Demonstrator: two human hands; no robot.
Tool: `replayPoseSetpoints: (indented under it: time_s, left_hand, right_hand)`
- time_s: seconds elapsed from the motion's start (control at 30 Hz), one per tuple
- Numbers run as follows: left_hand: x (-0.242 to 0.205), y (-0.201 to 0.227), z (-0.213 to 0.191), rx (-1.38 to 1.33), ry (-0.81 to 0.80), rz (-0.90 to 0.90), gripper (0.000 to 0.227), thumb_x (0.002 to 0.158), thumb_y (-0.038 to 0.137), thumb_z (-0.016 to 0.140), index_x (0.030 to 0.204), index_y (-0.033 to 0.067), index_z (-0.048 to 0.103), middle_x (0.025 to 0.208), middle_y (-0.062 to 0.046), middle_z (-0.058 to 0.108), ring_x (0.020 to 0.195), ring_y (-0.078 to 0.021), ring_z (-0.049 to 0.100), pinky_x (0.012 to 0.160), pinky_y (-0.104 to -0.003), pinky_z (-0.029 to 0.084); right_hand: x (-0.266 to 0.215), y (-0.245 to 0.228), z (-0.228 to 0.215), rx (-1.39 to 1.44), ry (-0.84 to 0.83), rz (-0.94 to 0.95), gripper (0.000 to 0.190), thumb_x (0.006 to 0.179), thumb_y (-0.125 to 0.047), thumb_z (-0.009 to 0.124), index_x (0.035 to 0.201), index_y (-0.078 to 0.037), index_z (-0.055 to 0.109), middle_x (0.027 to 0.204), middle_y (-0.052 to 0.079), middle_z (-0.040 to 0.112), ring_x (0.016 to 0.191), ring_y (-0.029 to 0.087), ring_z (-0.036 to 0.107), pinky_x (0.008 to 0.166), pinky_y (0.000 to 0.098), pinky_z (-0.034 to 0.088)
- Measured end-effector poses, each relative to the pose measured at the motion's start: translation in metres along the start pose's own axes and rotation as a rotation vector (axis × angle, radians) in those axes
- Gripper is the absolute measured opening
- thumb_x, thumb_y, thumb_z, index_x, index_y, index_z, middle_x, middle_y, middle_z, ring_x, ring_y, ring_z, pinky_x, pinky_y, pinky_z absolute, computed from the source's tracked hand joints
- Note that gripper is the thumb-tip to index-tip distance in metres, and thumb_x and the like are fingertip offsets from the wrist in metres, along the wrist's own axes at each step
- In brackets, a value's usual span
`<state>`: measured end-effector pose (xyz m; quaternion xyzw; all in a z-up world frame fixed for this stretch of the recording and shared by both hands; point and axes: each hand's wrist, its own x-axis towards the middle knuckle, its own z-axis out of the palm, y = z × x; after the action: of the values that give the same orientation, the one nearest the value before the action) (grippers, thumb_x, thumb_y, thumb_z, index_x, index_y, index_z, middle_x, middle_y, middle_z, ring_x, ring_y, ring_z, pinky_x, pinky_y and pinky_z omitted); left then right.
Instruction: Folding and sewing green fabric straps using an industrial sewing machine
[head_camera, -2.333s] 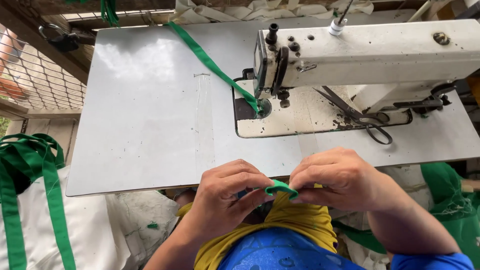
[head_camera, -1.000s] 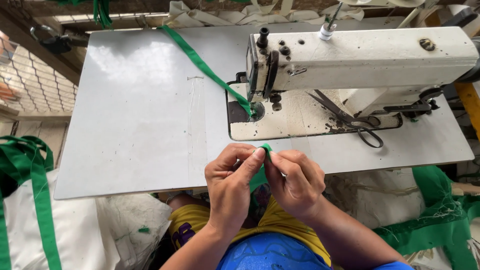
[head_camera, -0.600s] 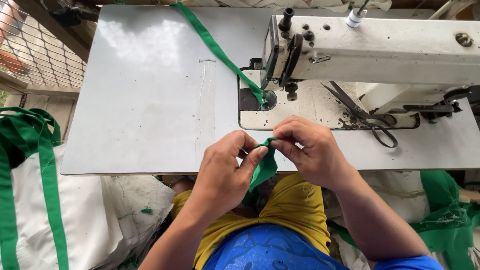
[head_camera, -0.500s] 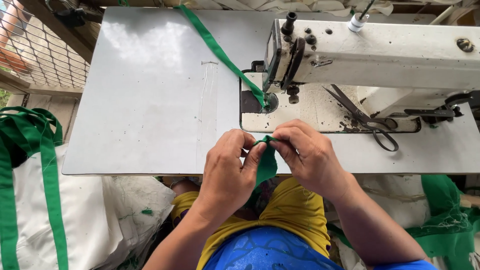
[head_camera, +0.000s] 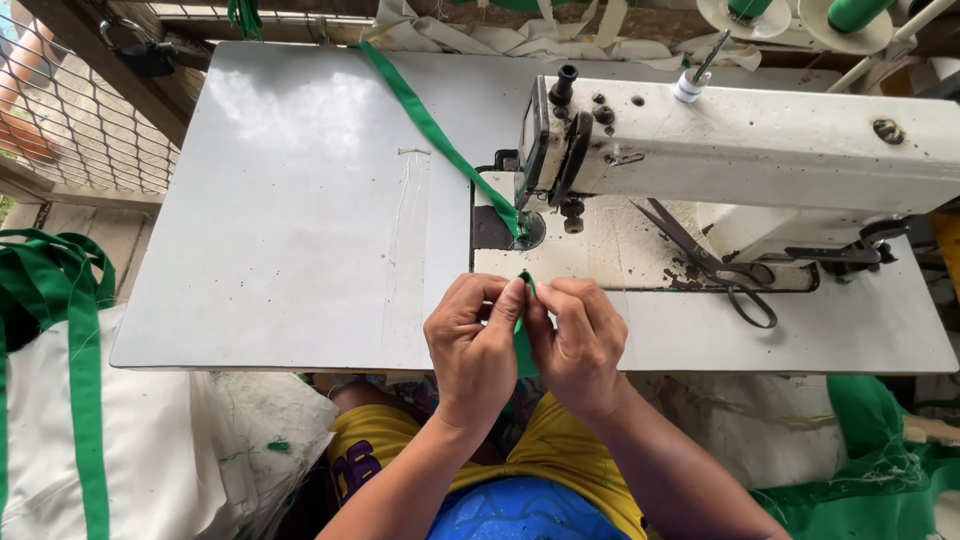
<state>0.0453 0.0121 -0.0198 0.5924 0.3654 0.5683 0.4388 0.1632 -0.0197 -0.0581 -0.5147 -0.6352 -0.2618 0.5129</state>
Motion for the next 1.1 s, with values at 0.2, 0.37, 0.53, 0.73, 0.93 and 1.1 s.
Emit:
replayPoseSetpoints:
  time_s: [0.2,0.37,0.53,0.73,0.93,1.1]
  left_hand:
    - [-0.006,-0.010,0.011,-0.253,0.046,-0.255,0.023,0.093,0.006,0.073,0.070,0.0014,0.074,0.070,-0.010,0.069,0.070,-0.0105,0.061,0.062,-0.029,0.056]
    - [-0.009,-0.011,0.014,-0.288,0.073,-0.316,0.022,0.092,0.006,0.074,0.071,0.0009,0.074,0.072,-0.010,0.069,0.070,-0.0107,0.062,0.062,-0.030,0.056]
    - [-0.006,-0.011,0.013,-0.327,0.108,-0.401,0.019,0.090,0.005,0.074,0.072,0.0000,0.074,0.072,-0.008,0.069,0.072,-0.0100,0.062,0.064,-0.031,0.057]
    - [-0.006,-0.024,0.016,-0.470,0.203,-0.552,0.020,0.087,0.001,0.075,0.067,-0.0020,0.071,0.062,-0.008,0.066,0.063,-0.0112,0.066,0.065,-0.030,0.059]
    - [-0.009,-0.023,0.006,-0.486,0.207,-0.615,0.017,0.086,0.001,0.077,0.070,-0.0043,0.075,0.061,-0.014,0.068,0.059,-0.0133,0.066,0.064,-0.033,0.062]
    - [-0.016,-0.012,-0.018,-0.328,-0.021,-0.481,0.034,0.099,0.022,0.060,0.089,-0.0026,0.081,0.090,-0.017,0.073,0.092,-0.0201,0.068,0.087,-0.045,0.062]
  right_hand:
    - [-0.004,-0.001,0.011,0.017,0.143,0.018,0.007,0.087,0.005,0.079,0.090,0.004,0.073,0.073,0.010,0.067,0.057,0.018,0.064,0.058,0.0256,0.056]
    - [-0.011,-0.002,0.008,0.080,0.120,0.065,0.005,0.088,0.008,0.077,0.092,0.006,0.074,0.077,0.013,0.070,0.062,0.022,0.068,0.060,0.0293,0.058]
    - [-0.005,-0.013,0.002,0.286,0.032,0.336,0.001,0.093,0.006,0.074,0.093,0.007,0.074,0.079,0.014,0.069,0.065,0.023,0.067,0.063,0.0345,0.058]
    - [0.000,-0.019,0.000,0.394,-0.046,0.389,0.005,0.093,0.005,0.075,0.098,0.005,0.076,0.084,0.014,0.068,0.071,0.020,0.064,0.066,0.0356,0.056]
    - [-0.004,-0.018,-0.003,0.453,-0.166,0.431,0.011,0.091,0.005,0.078,0.101,0.005,0.077,0.088,0.014,0.068,0.069,0.017,0.062,0.065,0.0336,0.055]
    - [-0.001,-0.015,-0.003,0.630,-0.214,0.552,0.017,0.083,0.006,0.083,0.100,0.005,0.078,0.087,0.013,0.070,0.073,0.012,0.063,0.064,0.0311,0.056]
